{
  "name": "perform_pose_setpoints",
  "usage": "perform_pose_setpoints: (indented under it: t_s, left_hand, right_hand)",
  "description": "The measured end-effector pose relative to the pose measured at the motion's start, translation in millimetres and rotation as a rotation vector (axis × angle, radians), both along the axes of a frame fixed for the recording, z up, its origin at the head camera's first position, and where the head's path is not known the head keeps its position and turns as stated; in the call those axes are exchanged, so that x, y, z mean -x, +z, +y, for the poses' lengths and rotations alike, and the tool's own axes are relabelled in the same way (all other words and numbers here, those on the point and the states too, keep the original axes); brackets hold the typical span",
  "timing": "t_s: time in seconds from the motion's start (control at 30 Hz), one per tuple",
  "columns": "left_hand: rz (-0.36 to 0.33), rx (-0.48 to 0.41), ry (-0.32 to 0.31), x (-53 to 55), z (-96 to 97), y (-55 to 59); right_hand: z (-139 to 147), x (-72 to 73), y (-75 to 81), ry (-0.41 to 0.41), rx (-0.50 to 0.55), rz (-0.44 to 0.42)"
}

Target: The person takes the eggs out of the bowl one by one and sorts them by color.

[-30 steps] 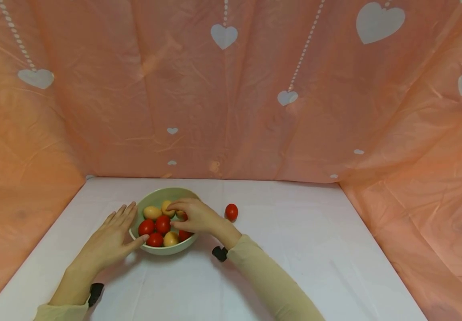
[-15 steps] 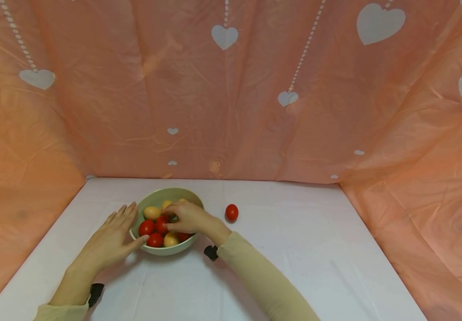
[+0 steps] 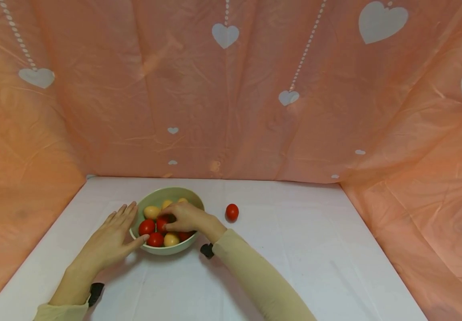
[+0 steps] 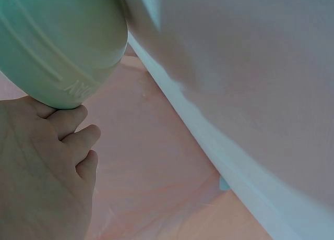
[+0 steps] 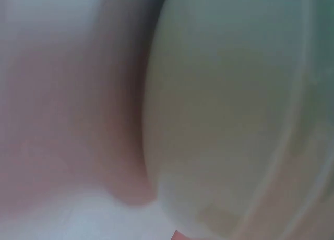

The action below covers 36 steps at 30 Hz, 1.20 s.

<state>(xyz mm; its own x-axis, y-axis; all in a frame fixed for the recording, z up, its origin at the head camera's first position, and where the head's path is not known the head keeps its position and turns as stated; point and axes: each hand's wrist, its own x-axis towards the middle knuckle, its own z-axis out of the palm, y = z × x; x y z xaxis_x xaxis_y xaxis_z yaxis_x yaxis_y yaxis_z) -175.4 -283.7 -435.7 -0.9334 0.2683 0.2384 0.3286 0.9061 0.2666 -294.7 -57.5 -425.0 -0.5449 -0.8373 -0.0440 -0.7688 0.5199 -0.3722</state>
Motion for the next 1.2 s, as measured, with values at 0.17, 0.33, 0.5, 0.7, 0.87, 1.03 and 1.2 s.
perform_pose_setpoints:
  t_s: [0.17,0.33,0.5,0.7,0.87,1.03,1.2]
  left_hand:
    - [-0.01,0.005,0.005,0.5,0.0,-0.1]
    - [-0.006,0.007,0.003,0.9,-0.5,-1.0]
    - [-0.001,0.007,0.0,1.1,-0.6,-1.8]
    - [0.0,0.008,0.0,0.2,-0.3,-1.5]
    - [0.008,0.007,-0.003,0.7,0.2,-1.7]
    - [0.005,0.009,-0.001,1.1,0.2,-2.3]
    - [0.004,0.012,0.0,1.5,-0.4,-3.2]
  right_hand:
    - [0,0.4,-0.4,0.01,0.003,-0.003]
    - [0,-0.2,-0.5,0.024,0.005,0.008]
    - [1,-1.0,-1.5,0.027,0.008,0.019]
    - [2,-1.2,-3.5,0.044,0.041,0.042]
    - [6,-2.4,-4.3,0.037,0.11,0.058]
    - [9,-5.0,-2.9,0.046,0.2,0.09]
    - [13,-8.1,-0.5,0.043,0.269,0.121]
